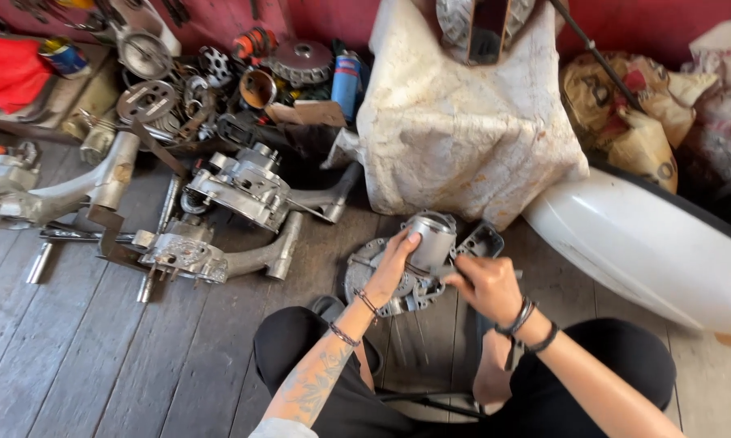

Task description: A person sits on the floor and uses a small metal tool to scrape and clean a motorcycle piston.

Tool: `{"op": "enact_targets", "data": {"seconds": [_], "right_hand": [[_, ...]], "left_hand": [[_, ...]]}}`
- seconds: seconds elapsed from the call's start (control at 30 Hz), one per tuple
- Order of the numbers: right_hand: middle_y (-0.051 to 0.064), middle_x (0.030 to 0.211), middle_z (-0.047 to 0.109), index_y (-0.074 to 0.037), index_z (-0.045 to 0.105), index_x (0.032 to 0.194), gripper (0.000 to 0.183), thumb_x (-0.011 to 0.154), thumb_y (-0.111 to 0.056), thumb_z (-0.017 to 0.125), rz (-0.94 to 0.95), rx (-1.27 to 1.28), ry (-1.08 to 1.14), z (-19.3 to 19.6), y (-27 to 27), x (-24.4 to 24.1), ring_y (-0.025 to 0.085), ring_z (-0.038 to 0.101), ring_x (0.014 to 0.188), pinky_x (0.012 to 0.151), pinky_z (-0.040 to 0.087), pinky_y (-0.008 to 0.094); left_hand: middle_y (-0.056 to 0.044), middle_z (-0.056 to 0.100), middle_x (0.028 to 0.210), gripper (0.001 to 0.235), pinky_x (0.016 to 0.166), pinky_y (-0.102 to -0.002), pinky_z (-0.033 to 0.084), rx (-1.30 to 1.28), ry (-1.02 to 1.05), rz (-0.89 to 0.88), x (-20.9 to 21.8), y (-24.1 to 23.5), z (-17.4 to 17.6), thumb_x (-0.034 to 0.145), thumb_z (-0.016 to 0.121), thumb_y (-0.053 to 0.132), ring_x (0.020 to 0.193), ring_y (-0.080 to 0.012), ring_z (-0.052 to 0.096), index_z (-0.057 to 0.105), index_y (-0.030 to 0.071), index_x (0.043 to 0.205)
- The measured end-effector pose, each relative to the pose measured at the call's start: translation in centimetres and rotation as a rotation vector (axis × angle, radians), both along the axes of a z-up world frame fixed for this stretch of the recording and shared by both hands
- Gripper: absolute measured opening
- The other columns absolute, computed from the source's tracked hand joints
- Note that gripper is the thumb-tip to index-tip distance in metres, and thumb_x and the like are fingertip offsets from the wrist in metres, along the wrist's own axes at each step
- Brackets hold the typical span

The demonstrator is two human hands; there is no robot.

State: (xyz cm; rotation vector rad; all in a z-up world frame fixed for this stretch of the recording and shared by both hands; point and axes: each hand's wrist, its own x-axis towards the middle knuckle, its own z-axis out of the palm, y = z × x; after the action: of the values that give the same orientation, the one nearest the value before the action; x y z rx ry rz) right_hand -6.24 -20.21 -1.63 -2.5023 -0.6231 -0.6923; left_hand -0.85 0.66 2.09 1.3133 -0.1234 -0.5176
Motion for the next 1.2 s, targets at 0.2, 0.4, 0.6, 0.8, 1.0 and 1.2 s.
{"op": "enact_targets", "data": {"seconds": [0.2, 0.4, 0.6, 0.8, 1.0, 1.2], "right_hand": [[0.004, 0.05, 0.045, -0.013, 0.055, 0.077, 0.037, 0.1, -0.042, 0.061, -0.102, 0.084, 0.035, -0.4, -1.4, 0.8, 0.028, 0.055, 0.044, 0.045, 0.046, 0.035], [0.006, 0.049, 0.05, -0.012, 0.058, 0.078, 0.039, 0.099, -0.045, 0.06, -0.017, 0.006, 0.0, 2.5, 1.1, -0.1, 0.028, 0.058, 0.043, 0.046, 0.049, 0.034], [0.008, 0.053, 0.055, -0.01, 0.065, 0.089, 0.03, 0.098, -0.038, 0.063, -0.128, 0.044, -0.011, -0.3, -1.6, 0.8, 0.031, 0.062, 0.047, 0.047, 0.051, 0.036], [0.005, 0.056, 0.062, -0.013, 0.066, 0.09, 0.033, 0.097, -0.045, 0.061, -0.074, -0.106, -0.025, -0.2, 0.6, 0.4, 0.025, 0.067, 0.051, 0.051, 0.054, 0.034], [0.004, 0.052, 0.055, -0.015, 0.061, 0.084, 0.035, 0.099, -0.047, 0.057, -0.191, -0.092, -0.048, -0.1, -0.8, 1.6, 0.024, 0.064, 0.049, 0.05, 0.052, 0.035], [0.002, 0.053, 0.061, -0.017, 0.063, 0.081, 0.034, 0.097, -0.047, 0.061, -0.062, -0.121, 0.005, 0.5, 1.1, 0.2, 0.022, 0.067, 0.048, 0.05, 0.054, 0.033]], "left_hand": [[-0.035, 0.035, 0.151, 0.091, 0.117, -0.047, 0.031, 0.018, 0.013, -0.037, 0.6, 1.0, -7.3, 0.099, 0.055, 0.06, 0.143, -0.0417, 0.036, 0.032, -0.009, 0.153], [-0.038, 0.031, 0.15, 0.102, 0.121, -0.05, 0.021, 0.075, 0.057, 0.041, -0.4, 0.7, -1.5, 0.093, 0.058, 0.066, 0.144, -0.0472, 0.029, 0.028, -0.012, 0.151], [-0.039, 0.04, 0.147, 0.086, 0.12, -0.048, 0.025, 0.188, -0.136, 0.011, -1.0, -0.6, 0.4, 0.095, 0.058, 0.053, 0.143, -0.0465, 0.032, 0.04, -0.014, 0.146], [-0.028, 0.052, 0.141, 0.089, 0.116, -0.045, 0.032, 0.445, -0.223, 0.097, 0.8, -0.2, -4.6, 0.09, 0.062, 0.063, 0.137, -0.0432, 0.043, 0.044, -0.001, 0.149], [-0.029, 0.053, 0.14, 0.086, 0.115, -0.046, 0.031, 0.526, -0.206, 0.072, -0.2, -1.0, -3.5, 0.093, 0.055, 0.067, 0.138, -0.0414, 0.043, 0.041, 0.005, 0.152], [-0.026, 0.057, 0.138, 0.083, 0.11, -0.051, 0.039, 0.533, -0.186, 0.027, 0.6, 0.9, -1.2, 0.096, 0.041, 0.071, 0.133, -0.0447, 0.049, 0.048, 0.007, 0.147]]}}
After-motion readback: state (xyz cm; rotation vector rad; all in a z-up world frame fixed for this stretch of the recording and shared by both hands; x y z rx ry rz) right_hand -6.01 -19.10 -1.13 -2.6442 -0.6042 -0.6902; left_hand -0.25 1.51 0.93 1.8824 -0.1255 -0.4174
